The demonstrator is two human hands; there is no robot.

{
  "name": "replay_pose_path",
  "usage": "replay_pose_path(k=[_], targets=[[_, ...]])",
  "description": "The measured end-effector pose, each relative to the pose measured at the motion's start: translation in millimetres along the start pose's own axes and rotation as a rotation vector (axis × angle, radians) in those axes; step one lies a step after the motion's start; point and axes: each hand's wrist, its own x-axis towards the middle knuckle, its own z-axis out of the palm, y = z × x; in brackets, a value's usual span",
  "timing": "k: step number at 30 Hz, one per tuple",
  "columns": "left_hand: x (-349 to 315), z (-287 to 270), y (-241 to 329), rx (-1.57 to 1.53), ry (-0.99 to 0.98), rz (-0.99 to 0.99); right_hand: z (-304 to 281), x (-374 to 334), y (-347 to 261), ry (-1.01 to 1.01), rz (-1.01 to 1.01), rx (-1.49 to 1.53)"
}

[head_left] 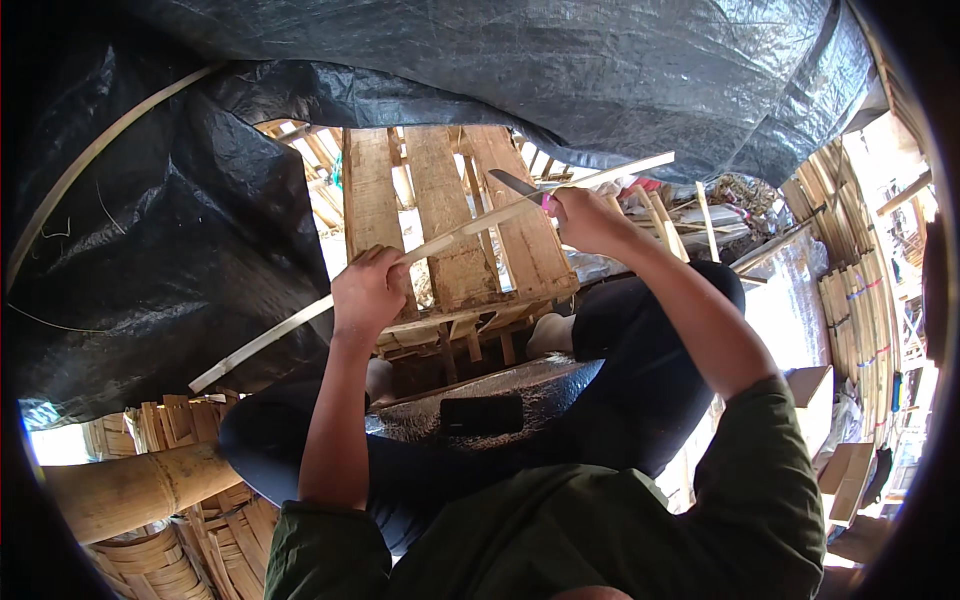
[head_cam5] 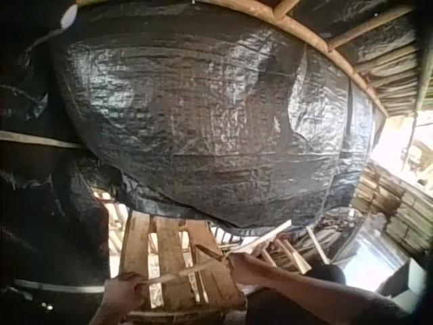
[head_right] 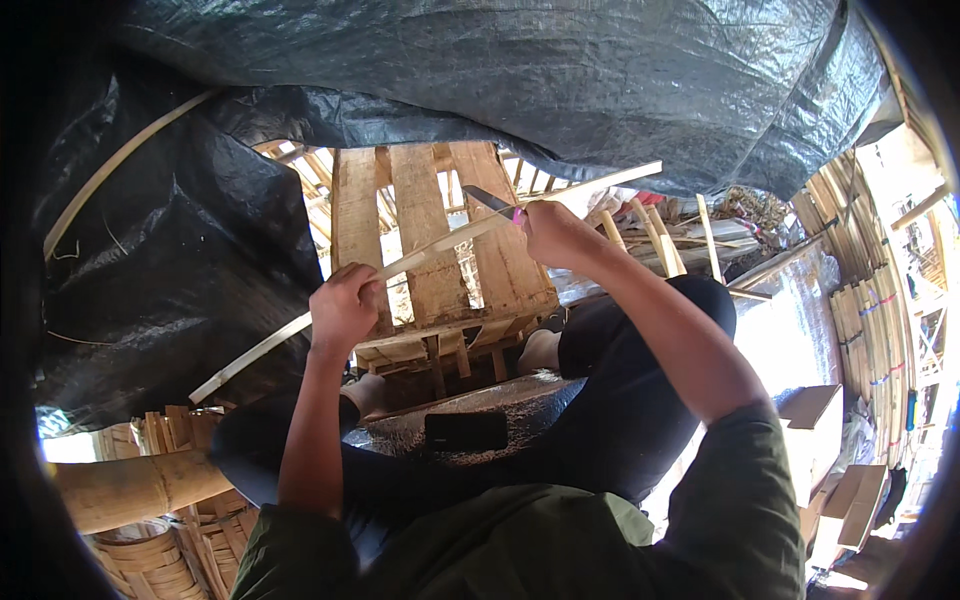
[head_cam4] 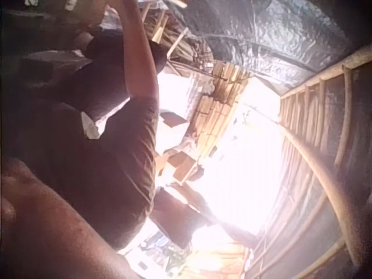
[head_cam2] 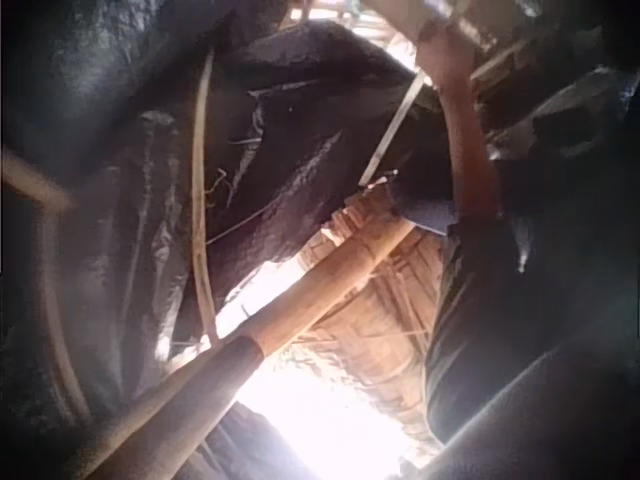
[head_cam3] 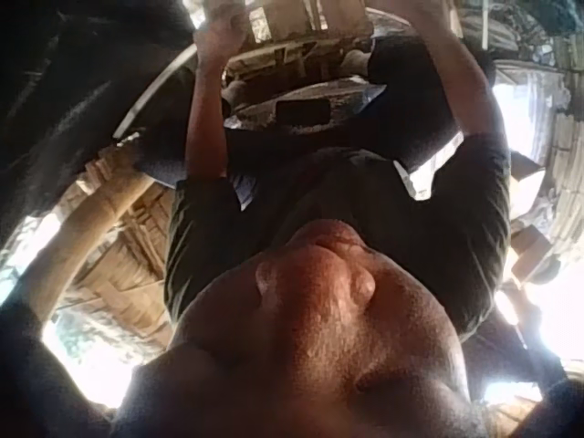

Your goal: The person holds a bamboo strip and shaves thin layers off it using a small knife.

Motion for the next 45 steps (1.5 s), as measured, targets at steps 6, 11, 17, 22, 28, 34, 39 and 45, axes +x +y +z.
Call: replay_pose_path(k=[6,11,17,22,28,34,39,45], targets=[[-4.6,-22.7,2.0,-0.007,0.027,0.001,-57.6,0.0,-49.0,-0.297,0.434,0.571],[-4.8,-21.0,-0.9,0.013,0.049,0.019,-30.5,4.9,-27.3,-0.136,0.360,0.654],[1.7,-20.4,1.2,-0.047,-0.072,-0.034,-13.8,-6.6,-45.4,-0.051,0.388,0.387],[4.6,-17.7,-5.6,0.031,-0.173,-0.047,8.4,-14.5,-45.1,0.155,0.236,0.420],[8.5,-19.0,-0.2,-0.017,-0.201,-0.057,10.0,-6.4,-39.7,0.220,0.151,0.366],[9.3,-17.3,-8.3,-0.102,-0.134,-0.080,0.3,-3.6,-60.2,0.235,0.150,0.149],[10.2,-16.3,-2.0,-0.078,-0.117,-0.078,10.2,-7.9,-54.0,0.321,-0.118,-0.124],[5.5,-15.3,-2.2,0.028,-0.071,-0.056,8.4,-6.1,-56.7,0.125,0.035,0.027]])
